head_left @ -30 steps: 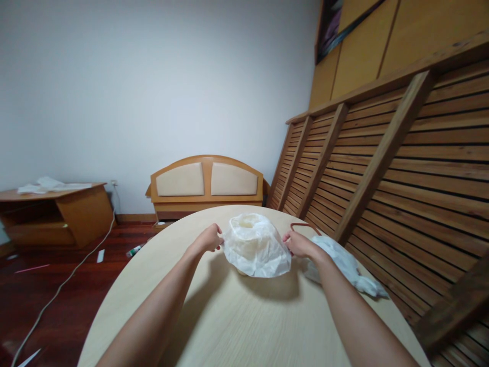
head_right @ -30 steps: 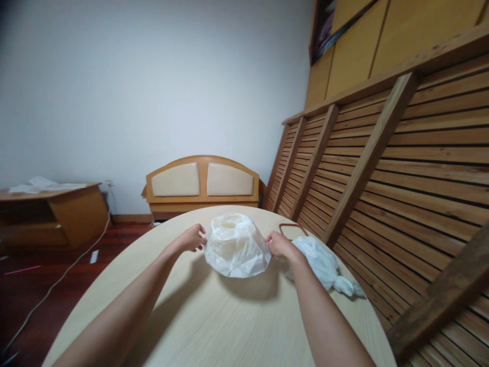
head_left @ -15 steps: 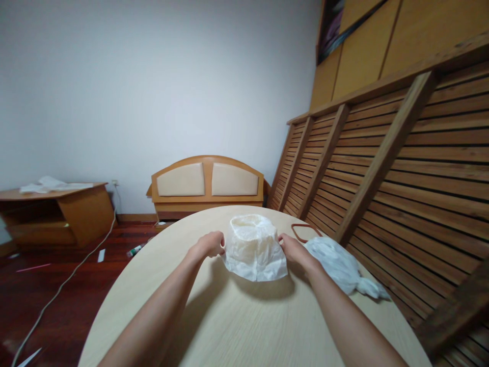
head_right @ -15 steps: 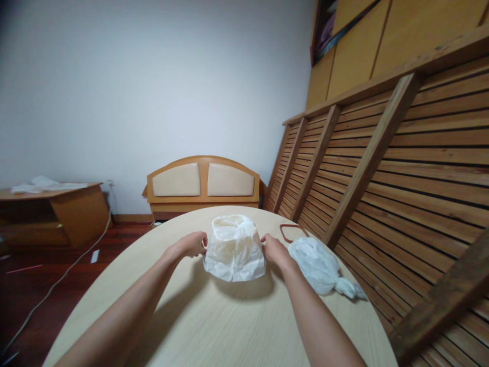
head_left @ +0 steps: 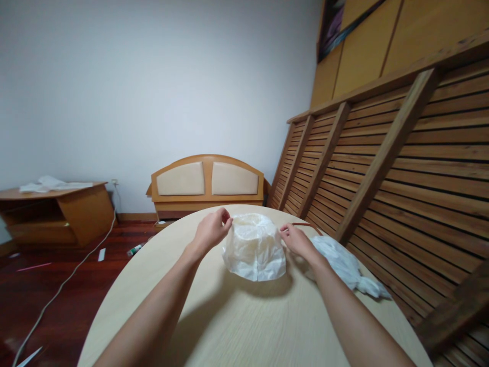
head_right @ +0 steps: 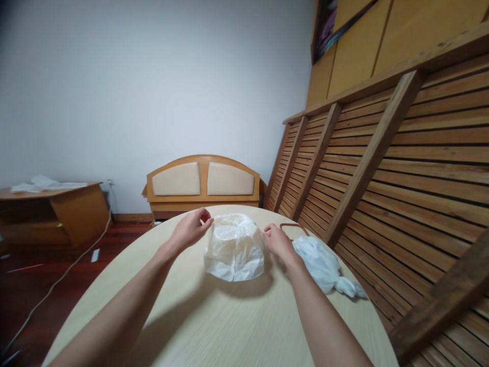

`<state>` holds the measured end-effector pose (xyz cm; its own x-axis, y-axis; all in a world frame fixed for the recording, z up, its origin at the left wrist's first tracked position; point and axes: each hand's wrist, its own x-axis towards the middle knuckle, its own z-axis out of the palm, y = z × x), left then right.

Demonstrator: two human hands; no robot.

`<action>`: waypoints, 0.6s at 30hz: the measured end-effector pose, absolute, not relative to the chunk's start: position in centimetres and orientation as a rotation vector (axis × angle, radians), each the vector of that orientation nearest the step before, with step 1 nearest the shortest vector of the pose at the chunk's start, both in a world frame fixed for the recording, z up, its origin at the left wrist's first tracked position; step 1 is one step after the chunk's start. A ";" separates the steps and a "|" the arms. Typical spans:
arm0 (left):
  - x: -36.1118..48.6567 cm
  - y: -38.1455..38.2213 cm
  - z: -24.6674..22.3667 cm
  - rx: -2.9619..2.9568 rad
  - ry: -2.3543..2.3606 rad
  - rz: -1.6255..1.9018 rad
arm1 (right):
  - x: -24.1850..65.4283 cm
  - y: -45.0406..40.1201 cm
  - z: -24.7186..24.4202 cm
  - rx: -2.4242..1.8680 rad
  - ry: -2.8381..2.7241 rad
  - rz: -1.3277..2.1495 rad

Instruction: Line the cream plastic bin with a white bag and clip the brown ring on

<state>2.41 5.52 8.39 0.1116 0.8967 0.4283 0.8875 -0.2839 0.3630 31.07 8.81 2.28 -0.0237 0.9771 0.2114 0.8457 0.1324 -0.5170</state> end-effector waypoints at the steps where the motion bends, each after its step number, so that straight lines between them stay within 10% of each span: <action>1: 2.7 5.0 8.9 2.383 1.726 0.997 | 31.3 8.8 3.1 -1.736 -1.899 0.333; 18: 4.0 4.9 7.5 2.670 1.272 0.844 | 29.0 3.6 8.1 -1.497 -2.331 0.324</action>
